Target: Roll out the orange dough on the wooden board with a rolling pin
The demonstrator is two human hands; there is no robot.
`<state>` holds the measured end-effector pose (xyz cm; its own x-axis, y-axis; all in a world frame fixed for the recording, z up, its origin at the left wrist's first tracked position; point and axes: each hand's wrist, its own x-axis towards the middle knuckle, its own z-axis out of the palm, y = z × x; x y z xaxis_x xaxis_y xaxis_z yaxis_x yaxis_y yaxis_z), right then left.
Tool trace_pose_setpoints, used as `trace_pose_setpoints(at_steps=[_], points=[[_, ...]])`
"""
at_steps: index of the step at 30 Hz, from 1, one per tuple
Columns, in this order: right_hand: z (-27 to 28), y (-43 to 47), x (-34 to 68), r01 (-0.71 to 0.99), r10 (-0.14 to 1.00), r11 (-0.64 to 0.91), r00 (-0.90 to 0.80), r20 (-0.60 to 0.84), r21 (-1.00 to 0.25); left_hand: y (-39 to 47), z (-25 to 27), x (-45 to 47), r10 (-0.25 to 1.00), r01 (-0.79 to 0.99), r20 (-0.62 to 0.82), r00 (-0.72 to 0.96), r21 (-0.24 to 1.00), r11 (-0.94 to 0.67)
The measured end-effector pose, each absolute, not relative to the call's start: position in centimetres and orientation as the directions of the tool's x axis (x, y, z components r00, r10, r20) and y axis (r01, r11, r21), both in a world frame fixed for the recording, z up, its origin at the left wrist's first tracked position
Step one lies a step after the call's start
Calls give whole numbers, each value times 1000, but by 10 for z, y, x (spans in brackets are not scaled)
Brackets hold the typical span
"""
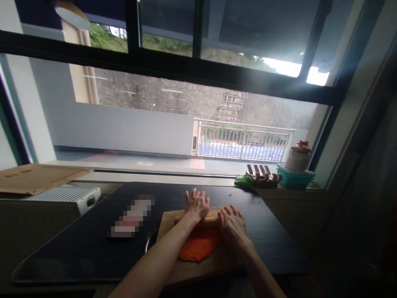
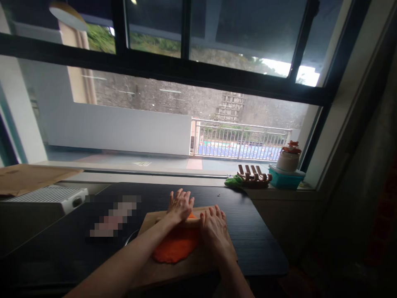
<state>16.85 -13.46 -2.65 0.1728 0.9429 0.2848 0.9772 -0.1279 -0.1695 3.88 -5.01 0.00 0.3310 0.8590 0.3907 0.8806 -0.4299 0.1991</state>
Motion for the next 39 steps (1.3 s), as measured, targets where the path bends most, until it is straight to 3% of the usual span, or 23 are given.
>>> trace_pose_setpoints(at_steps=[7, 14, 18, 21, 30, 39], points=[[-11, -101, 169, 975, 961, -158, 189, 204, -158, -23, -1, 44, 872, 927, 410, 268, 138, -350], [-23, -138, 164, 973, 940, -130, 183, 290, -191, -47, -6, 40, 883, 920, 380, 276, 163, -357], [-27, -160, 160, 973, 931, -138, 192, 312, -185, -75, -10, 31, 843, 884, 435, 317, 187, -429], [-22, -159, 159, 970, 944, -139, 190, 271, -197, -88, -15, 13, 795, 850, 454, 402, 138, -508], [0, -91, 164, 971, 973, -148, 177, 145, -190, -42, -9, -13, 913, 915, 219, 343, 141, -378], [3, -72, 172, 987, 998, -39, 47, 49, -154, -23, -11, -11, 864, 862, 194, 465, 122, -492]])
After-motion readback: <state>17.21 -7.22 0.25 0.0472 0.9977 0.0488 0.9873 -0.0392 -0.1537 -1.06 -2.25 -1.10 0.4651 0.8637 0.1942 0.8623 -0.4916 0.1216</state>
